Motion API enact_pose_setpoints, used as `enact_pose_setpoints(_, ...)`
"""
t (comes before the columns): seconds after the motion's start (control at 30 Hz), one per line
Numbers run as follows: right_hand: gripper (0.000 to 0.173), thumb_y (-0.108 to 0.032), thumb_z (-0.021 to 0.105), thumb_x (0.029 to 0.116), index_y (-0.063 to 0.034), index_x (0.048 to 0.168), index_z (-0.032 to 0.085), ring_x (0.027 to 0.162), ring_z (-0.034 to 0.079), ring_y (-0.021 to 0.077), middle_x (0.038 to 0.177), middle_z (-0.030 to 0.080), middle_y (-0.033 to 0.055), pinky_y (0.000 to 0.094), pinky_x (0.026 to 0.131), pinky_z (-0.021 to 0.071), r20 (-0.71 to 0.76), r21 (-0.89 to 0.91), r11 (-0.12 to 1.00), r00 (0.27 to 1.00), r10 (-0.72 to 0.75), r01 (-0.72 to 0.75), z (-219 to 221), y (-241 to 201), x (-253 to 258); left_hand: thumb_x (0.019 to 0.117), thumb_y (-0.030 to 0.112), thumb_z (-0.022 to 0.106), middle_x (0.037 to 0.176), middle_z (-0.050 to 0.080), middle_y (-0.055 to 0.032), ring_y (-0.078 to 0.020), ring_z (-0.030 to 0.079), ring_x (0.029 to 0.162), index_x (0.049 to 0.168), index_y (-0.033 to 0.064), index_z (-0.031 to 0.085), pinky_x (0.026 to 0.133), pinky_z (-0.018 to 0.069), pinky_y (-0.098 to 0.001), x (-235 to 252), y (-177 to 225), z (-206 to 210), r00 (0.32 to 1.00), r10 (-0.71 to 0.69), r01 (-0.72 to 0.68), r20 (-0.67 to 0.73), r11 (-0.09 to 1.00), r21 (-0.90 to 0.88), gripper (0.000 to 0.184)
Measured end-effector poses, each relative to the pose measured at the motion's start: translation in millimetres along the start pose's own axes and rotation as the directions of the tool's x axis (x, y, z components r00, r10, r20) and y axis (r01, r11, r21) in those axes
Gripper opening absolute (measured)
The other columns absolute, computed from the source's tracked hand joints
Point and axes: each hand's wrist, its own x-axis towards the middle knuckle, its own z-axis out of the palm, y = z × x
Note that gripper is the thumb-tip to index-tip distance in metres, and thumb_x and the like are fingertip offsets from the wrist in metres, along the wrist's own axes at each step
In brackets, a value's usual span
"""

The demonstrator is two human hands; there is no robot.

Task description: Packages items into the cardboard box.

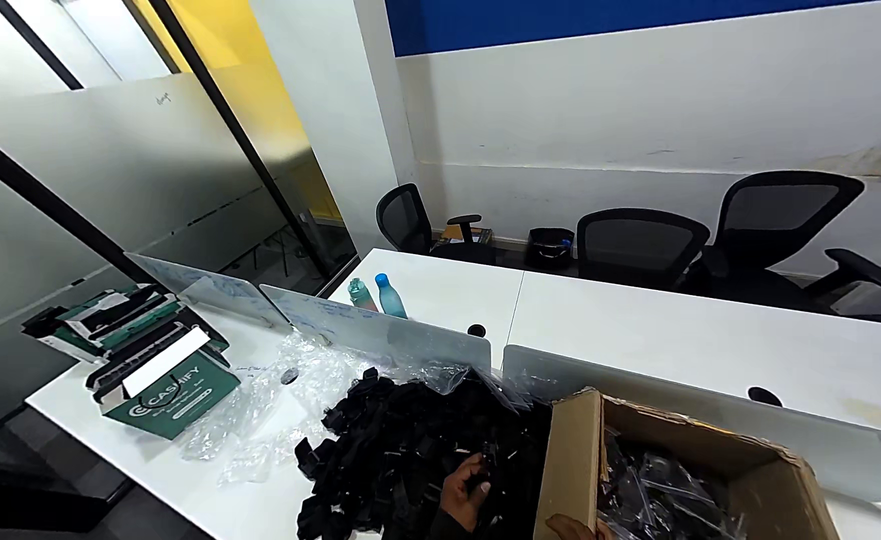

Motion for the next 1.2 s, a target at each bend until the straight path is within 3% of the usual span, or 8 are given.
enact_pose_setpoints(0.23, 0.081, -0.046, 0.079, 0.0857, 0.008, 0.14, 0.054, 0.121, 0.065, 0.0358, 0.129, 0.067, 0.0237, 0.0657, 0.118, 0.0292, -0.047, 0.225, 0.974, 0.999, 0.002, 0.009, -13.1, 4.1, -0.6, 0.0895, 0.001, 0.07, 0.126, 0.069, -0.0236, -0.0322, 0.064, 0.124, 0.098, -0.0034, 0.078, 0.109, 0.0505, -0.0467, -50.9, 58.2, 59.3, 0.912, 0.29, -0.363, 0.291, 0.901, 0.238, 0.013)
enact_pose_setpoints(0.33, 0.076, -0.039, 0.071, 0.0933, 0.0095, 0.146, 0.045, 0.119, 0.065, 0.0236, 0.135, 0.062, 0.023, 0.0421, 0.105, 0.0531, -0.006, 0.556, 0.827, 0.995, 0.101, -0.081, -21.6, 17.1, -4.2, 0.0905, 0.005, 0.068, 0.118, 0.072, -0.0207, -0.0354, 0.065, 0.118, 0.097, 0.0029, 0.08, 0.106, 0.0499, -0.0495, -61.1, 67.0, 86.5, 0.83, 0.429, -0.541, 0.356, 0.774, 0.329, 0.014)
enact_pose_setpoints(0.43, 0.05, -0.01, 0.059, 0.0991, 0.0101, 0.143, 0.046, 0.11, 0.069, 0.016, 0.13, 0.065, 0.0193, 0.0356, 0.098, 0.0577, -0.003, 0.742, 0.66, 0.983, 0.182, -0.12, -45.7, 23.8, -1.1, 0.0902, 0.006, 0.07, 0.117, 0.073, -0.0185, -0.0295, 0.068, 0.111, 0.097, 0.0003, 0.078, 0.102, 0.0532, -0.0433, -64.0, 66.1, 112.0, 0.772, 0.489, -0.609, 0.406, 0.752, 0.251, 0.012)
enact_pose_setpoints(0.53, 0.047, -0.002, 0.049, 0.101, 0.0113, 0.145, 0.042, 0.115, 0.066, 0.016, 0.132, 0.063, 0.0205, 0.0341, 0.102, 0.0543, -0.047, 0.725, 0.663, 0.947, 0.317, -0.185, -71.0, 33.1, -6.3, 0.0914, 0.013, 0.073, 0.125, 0.069, -0.0232, -0.0307, 0.067, 0.118, 0.109, -0.0057, 0.074, 0.104, 0.0539, -0.0437, -59.9, 74.4, 132.6, 0.736, 0.469, -0.576, 0.488, 0.813, 0.087, 0.025)
enact_pose_setpoints(0.73, 0.032, -0.005, 0.055, 0.0998, 0.0054, 0.129, 0.049, 0.083, 0.073, 0.017, 0.1, 0.07, 0.0111, 0.0381, 0.075, 0.0641, -0.14, 0.674, 0.686, 0.865, 0.483, -0.274, -98.3, 62.4, -39.9, 0.0966, 0.019, 0.066, 0.118, 0.072, -0.0139, -0.0193, 0.068, 0.113, 0.104, 0.0023, 0.075, 0.097, 0.0579, -0.0343, -45.9, 78.5, 165.3, 0.802, 0.514, -0.564, 0.304, 0.819, 0.105, 0.02)
enact_pose_setpoints(0.87, 0.022, 0.0, 0.065, 0.0924, 0.0049, 0.114, 0.07, 0.099, 0.071, 0.0092, 0.11, 0.074, 0.0105, 0.0281, 0.091, 0.0589, -0.259, 0.614, 0.758, 0.851, 0.457, -0.22, -109.8, 80.9, -60.0, 0.0933, 0.023, 0.068, 0.126, 0.07, -0.0184, -0.0257, 0.065, 0.123, 0.116, -0.0029, 0.072, 0.106, 0.053, -0.0419, -33.5, 65.5, 189.7, 0.748, 0.482, -0.574, 0.456, 0.815, 0.078, 0.035)
enact_pose_setpoints(0.97, 0.022, -0.005, 0.067, 0.0941, 0.0017, 0.114, 0.073, 0.103, 0.072, 0.0107, 0.111, 0.076, 0.0098, 0.0306, 0.097, 0.058, -0.231, 0.539, 0.82, 0.902, 0.365, -0.194, -112.8, 88.6, -71.6, 0.0907, 0.025, 0.074, 0.13, 0.067, -0.0199, -0.0251, 0.065, 0.123, 0.137, -0.0081, 0.057, 0.108, 0.0519, -0.0438, -35.4, 60.1, 200.8, 0.665, 0.256, -0.433, 0.702, 0.898, 0.083, 0.059)
enact_pose_setpoints(1.2, 0.021, -0.006, 0.07, 0.0933, 0.0007, 0.112, 0.063, 0.086, 0.074, 0.0132, 0.101, 0.076, 0.0071, 0.0325, 0.079, 0.0629, -0.153, 0.673, 0.701, 0.881, 0.447, -0.238, -106.2, 72.3, -76.5, 0.0913, 0.016, 0.074, 0.108, 0.076, -0.0141, -0.0173, 0.072, 0.104, 0.103, -0.0009, 0.077, 0.096, 0.0593, -0.0351, -37.1, 45.7, 197.2, 0.654, 0.394, -0.495, 0.646, 0.868, -0.029, 0.021)
